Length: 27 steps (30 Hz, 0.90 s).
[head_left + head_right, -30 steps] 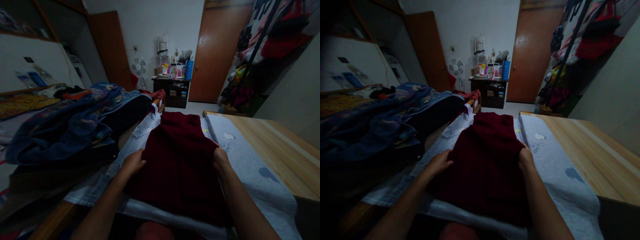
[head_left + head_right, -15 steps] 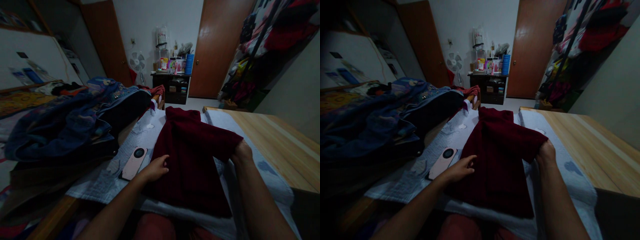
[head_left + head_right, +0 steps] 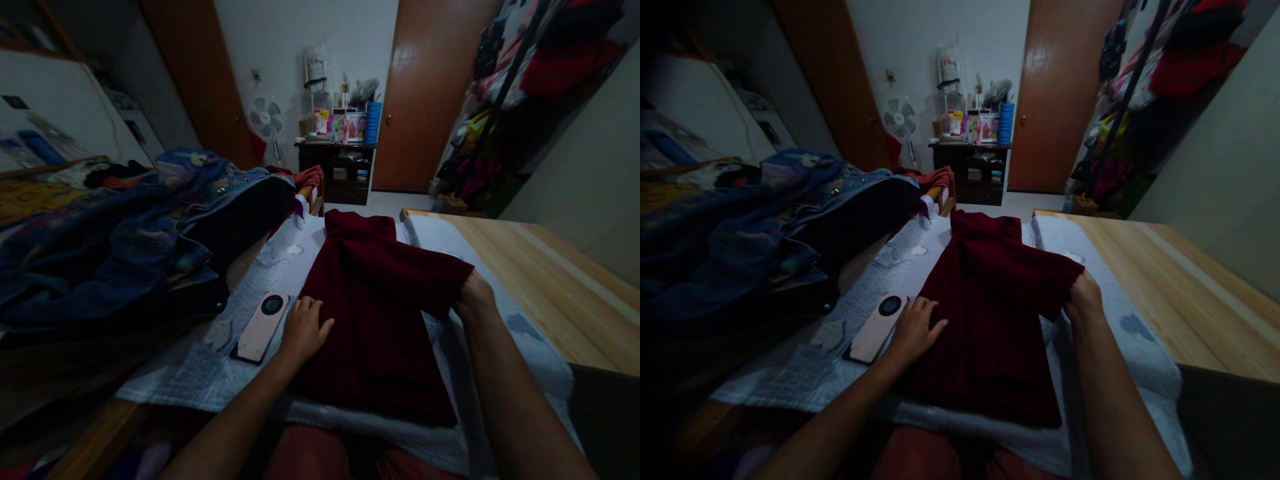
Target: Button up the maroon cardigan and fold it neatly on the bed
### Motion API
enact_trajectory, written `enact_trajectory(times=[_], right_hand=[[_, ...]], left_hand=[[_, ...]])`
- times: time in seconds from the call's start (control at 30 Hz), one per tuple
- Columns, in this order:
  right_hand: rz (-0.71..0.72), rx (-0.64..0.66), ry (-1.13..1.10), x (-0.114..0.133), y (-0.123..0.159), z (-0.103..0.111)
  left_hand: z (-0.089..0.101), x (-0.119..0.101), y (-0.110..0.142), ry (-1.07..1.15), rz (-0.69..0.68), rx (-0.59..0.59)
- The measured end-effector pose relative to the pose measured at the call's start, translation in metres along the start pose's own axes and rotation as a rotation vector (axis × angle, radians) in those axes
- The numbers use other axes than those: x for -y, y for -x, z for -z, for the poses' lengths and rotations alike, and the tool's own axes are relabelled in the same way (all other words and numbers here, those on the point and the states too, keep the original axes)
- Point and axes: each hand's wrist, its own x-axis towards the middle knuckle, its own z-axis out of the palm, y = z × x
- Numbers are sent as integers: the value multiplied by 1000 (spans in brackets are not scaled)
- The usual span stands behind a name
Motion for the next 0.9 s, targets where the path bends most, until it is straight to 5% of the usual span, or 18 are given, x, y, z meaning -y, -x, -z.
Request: enact_trajectory(times=[0.17, 0.37, 0.53, 0.73, 0.9], right_hand=[[51, -38, -21, 6, -6, -11], [-44, -118, -34, -10, -18, 8], [-18, -63, -36, -7, -22, 15], [42, -7, -112, 33, -34, 22], [68, -19, -60, 33, -43, 47]], left_hand=[[-6, -23, -7, -197, 56, 160], [-13, -25, -25, -117, 137, 305], [-5, -18, -36, 173, 134, 218], [19, -39, -33, 429, 127, 81], [3, -54, -25, 381, 53, 211]])
